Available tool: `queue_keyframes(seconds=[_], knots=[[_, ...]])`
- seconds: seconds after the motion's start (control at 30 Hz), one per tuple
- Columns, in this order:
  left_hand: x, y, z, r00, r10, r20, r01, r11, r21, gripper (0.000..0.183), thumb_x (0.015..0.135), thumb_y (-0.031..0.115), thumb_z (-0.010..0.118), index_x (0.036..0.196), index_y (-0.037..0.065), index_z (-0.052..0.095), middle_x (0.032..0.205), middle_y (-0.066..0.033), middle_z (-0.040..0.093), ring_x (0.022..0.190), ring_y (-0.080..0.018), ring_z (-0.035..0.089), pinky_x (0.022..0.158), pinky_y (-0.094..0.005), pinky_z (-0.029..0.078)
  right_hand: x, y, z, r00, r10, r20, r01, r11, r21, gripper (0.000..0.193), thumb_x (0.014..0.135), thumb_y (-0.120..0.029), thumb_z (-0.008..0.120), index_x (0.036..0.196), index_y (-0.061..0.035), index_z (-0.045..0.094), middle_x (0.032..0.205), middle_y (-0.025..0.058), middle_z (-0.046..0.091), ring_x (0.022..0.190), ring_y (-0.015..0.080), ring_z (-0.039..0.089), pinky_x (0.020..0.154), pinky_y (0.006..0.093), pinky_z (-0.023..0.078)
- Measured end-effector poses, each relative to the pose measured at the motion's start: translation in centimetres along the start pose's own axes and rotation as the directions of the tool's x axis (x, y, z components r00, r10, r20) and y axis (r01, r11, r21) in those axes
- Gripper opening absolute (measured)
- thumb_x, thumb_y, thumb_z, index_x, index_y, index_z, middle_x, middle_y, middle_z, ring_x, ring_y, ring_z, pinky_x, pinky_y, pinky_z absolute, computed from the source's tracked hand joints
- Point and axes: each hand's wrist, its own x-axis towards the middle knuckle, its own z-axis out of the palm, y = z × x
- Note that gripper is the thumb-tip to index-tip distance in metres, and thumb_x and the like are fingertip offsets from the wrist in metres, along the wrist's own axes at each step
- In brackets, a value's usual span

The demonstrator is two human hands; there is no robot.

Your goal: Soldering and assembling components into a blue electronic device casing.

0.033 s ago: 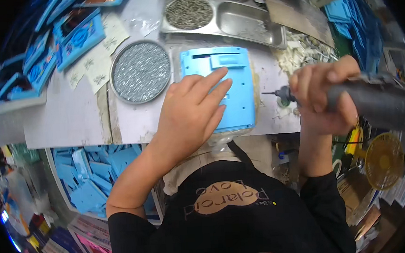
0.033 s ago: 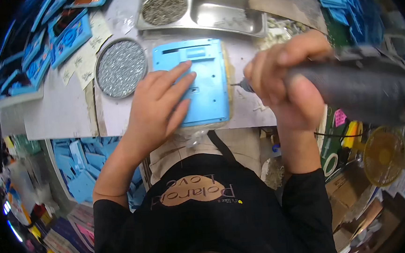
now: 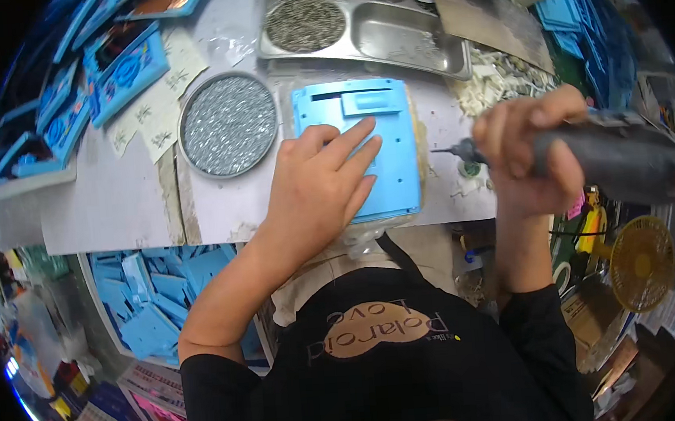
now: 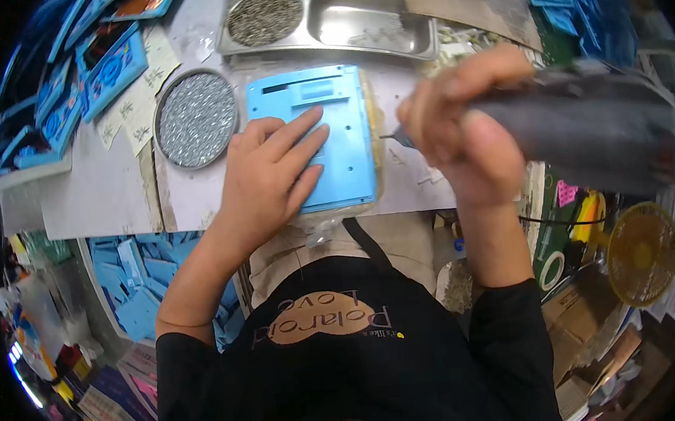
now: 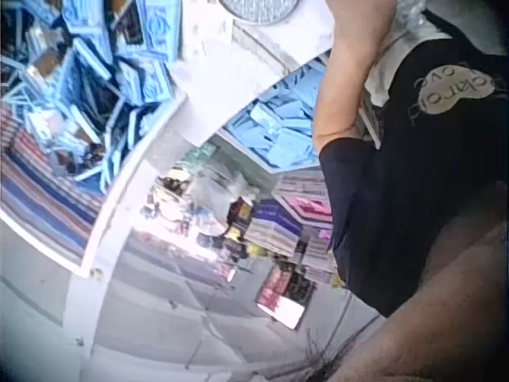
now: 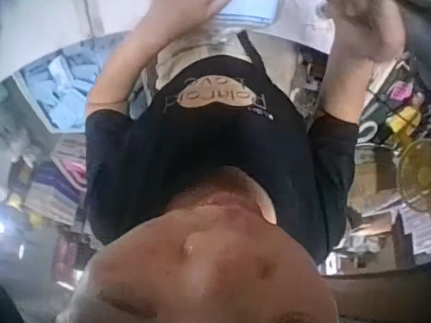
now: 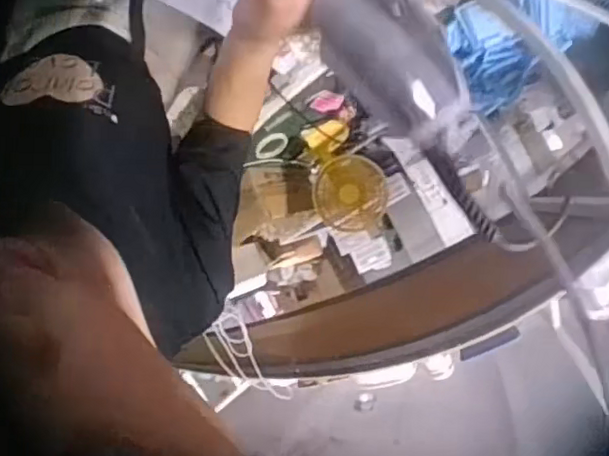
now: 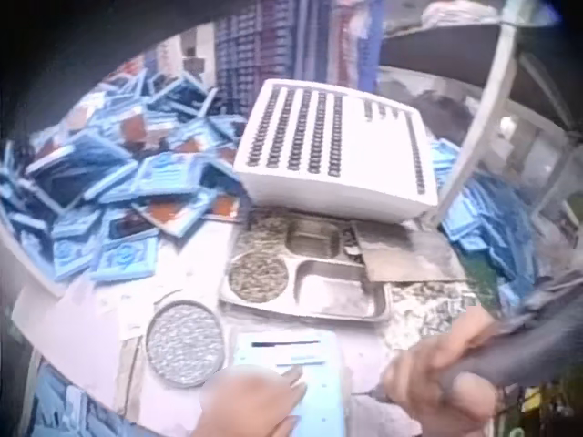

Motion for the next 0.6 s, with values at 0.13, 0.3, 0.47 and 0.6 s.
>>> queue_keyframes(seconds=[0.13, 0.3, 0.47, 0.6], knots=[[0.6, 0.3, 1.4, 0.998, 0.011, 0.067, -0.018, 0.994, 0.111, 0.046, 0.081, 0.016, 0.075, 0.126, 0.009, 0.070, 0.141, -0.0025, 0.063, 0.098, -0.0240, 0.057, 0.087, -0.0384, 0.042, -0.4, 2.4, -1.3, 0.997, -0.021, -0.073, 0.017, 0.998, -0.057, 0.025, 0.095, -0.025, 0.059, 0.109, -0.0059, 0.050, 0.061, 0.0001, 0.046, 0.054, 0.0140, 0.046, 0.060, 0.0337, 0.042], [0.8, 0.5, 1.3, 0.996, -0.016, 0.086, 0.005, 0.992, 0.123, 0.047, 0.080, 0.015, 0.075, 0.127, 0.012, 0.070, 0.140, -0.0024, 0.063, 0.098, -0.0240, 0.058, 0.088, -0.0386, 0.042, 1.4, 3.5, -1.3, 0.997, -0.060, -0.038, 0.050, 0.973, -0.224, 0.020, 0.096, -0.023, 0.058, 0.104, -0.0059, 0.049, 0.062, 0.0019, 0.047, 0.054, 0.0138, 0.046, 0.055, 0.0303, 0.039], [0.6, 0.4, 1.3, 0.996, -0.033, 0.086, 0.021, 0.992, 0.127, 0.047, 0.081, 0.014, 0.075, 0.127, 0.012, 0.070, 0.139, -0.0018, 0.064, 0.098, -0.0240, 0.058, 0.087, -0.0383, 0.042, 0.2, 2.0, -0.3, 0.996, 0.046, -0.073, -0.045, 0.999, 0.015, 0.023, 0.095, -0.025, 0.062, 0.100, -0.0073, 0.048, 0.060, 0.0004, 0.046, 0.051, 0.0131, 0.045, 0.053, 0.0304, 0.038], [1.1, 0.6, 1.4, 0.994, -0.048, 0.102, 0.040, 0.996, 0.078, 0.046, 0.079, 0.016, 0.077, 0.124, 0.011, 0.070, 0.137, -0.0064, 0.063, 0.098, -0.0247, 0.058, 0.091, -0.0398, 0.042, -2.4, 0.5, 1.8, 0.971, 0.170, -0.169, -0.173, 0.985, -0.005, 0.029, 0.092, -0.028, 0.068, 0.097, -0.0093, 0.046, 0.059, 0.0001, 0.047, 0.050, 0.0130, 0.046, 0.058, 0.0312, 0.040]])
